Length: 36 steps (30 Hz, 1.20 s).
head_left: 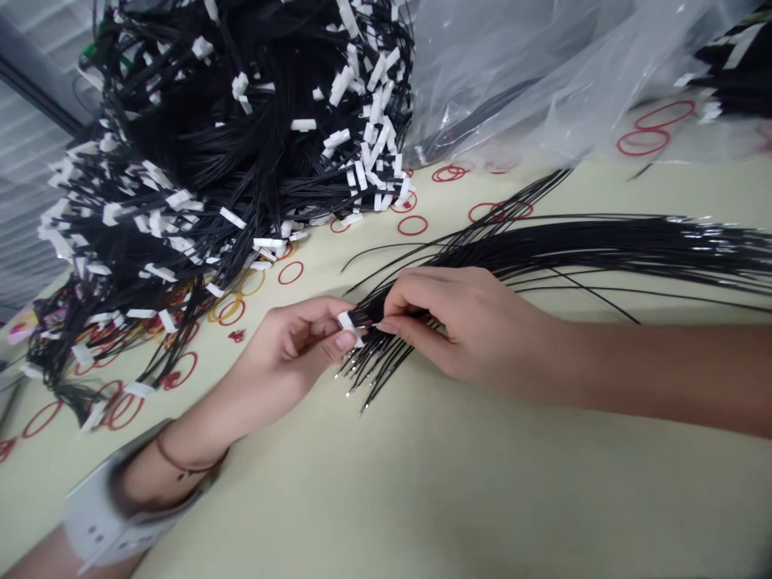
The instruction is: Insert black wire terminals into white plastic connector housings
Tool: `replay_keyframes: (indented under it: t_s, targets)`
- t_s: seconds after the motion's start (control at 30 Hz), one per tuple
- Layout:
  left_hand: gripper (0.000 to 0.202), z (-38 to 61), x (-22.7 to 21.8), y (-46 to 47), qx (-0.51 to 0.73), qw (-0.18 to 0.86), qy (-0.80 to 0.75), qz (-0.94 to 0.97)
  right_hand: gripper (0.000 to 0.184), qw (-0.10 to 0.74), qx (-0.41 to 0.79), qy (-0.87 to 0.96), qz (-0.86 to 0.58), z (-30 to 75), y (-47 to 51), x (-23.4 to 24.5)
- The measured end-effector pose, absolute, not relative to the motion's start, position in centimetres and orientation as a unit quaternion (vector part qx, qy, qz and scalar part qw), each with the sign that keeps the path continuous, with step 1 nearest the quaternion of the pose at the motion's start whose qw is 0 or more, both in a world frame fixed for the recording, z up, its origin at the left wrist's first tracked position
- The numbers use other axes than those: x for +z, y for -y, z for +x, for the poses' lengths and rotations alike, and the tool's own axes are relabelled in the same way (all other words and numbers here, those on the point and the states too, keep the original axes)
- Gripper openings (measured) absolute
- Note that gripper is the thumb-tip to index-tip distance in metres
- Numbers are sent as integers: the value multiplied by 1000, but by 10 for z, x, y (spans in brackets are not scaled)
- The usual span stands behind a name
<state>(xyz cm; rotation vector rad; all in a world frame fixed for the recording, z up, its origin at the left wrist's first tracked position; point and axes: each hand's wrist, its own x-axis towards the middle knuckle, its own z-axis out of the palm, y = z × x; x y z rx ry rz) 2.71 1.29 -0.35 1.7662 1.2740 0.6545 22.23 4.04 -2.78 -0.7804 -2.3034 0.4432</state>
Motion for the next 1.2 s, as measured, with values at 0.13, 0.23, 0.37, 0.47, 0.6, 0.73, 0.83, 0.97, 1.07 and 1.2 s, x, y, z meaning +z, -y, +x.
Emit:
replay_keyframes:
  t_s: [0.13, 0.23, 0.37, 0.47, 0.6, 0.73, 0.83, 0.97, 1.07, 1.2]
  targets:
    - [7, 27, -4, -14, 257, 425, -506, 705, 15, 323, 167, 888, -281, 223, -41, -28]
    - [5, 27, -4, -14, 258, 429, -498, 708, 16, 320, 168, 889, -279, 222, -42, -27]
    - [4, 30, -4, -12, 254, 424, -507, 706, 18, 329, 176, 883, -284, 222, -41, -27]
    - [5, 33, -3, -9, 264, 430, -507, 699, 19, 333, 155, 888, -275, 221, -40, -28]
    - [7, 37, -4, -7, 281, 433, -515, 684, 18, 328, 125, 900, -258, 220, -40, -30]
    - [6, 39, -2, -9, 298, 427, -506, 688, 18, 370, 129, 884, -255, 222, -40, -26]
    - [3, 38, 0, -13, 300, 412, -508, 694, 15, 454, 118, 845, -257, 225, -36, -21]
    - [6, 32, -2, -17, 309, 407, -513, 690, 14, 477, 97, 838, -246, 224, -31, -21]
    - [7, 29, -3, -16, 311, 409, -503, 695, 19, 426, 59, 870, -240, 221, -32, -28]
    - [7, 30, -1, -12, 296, 417, -502, 698, 23, 405, 1, 889, -215, 219, -37, -34]
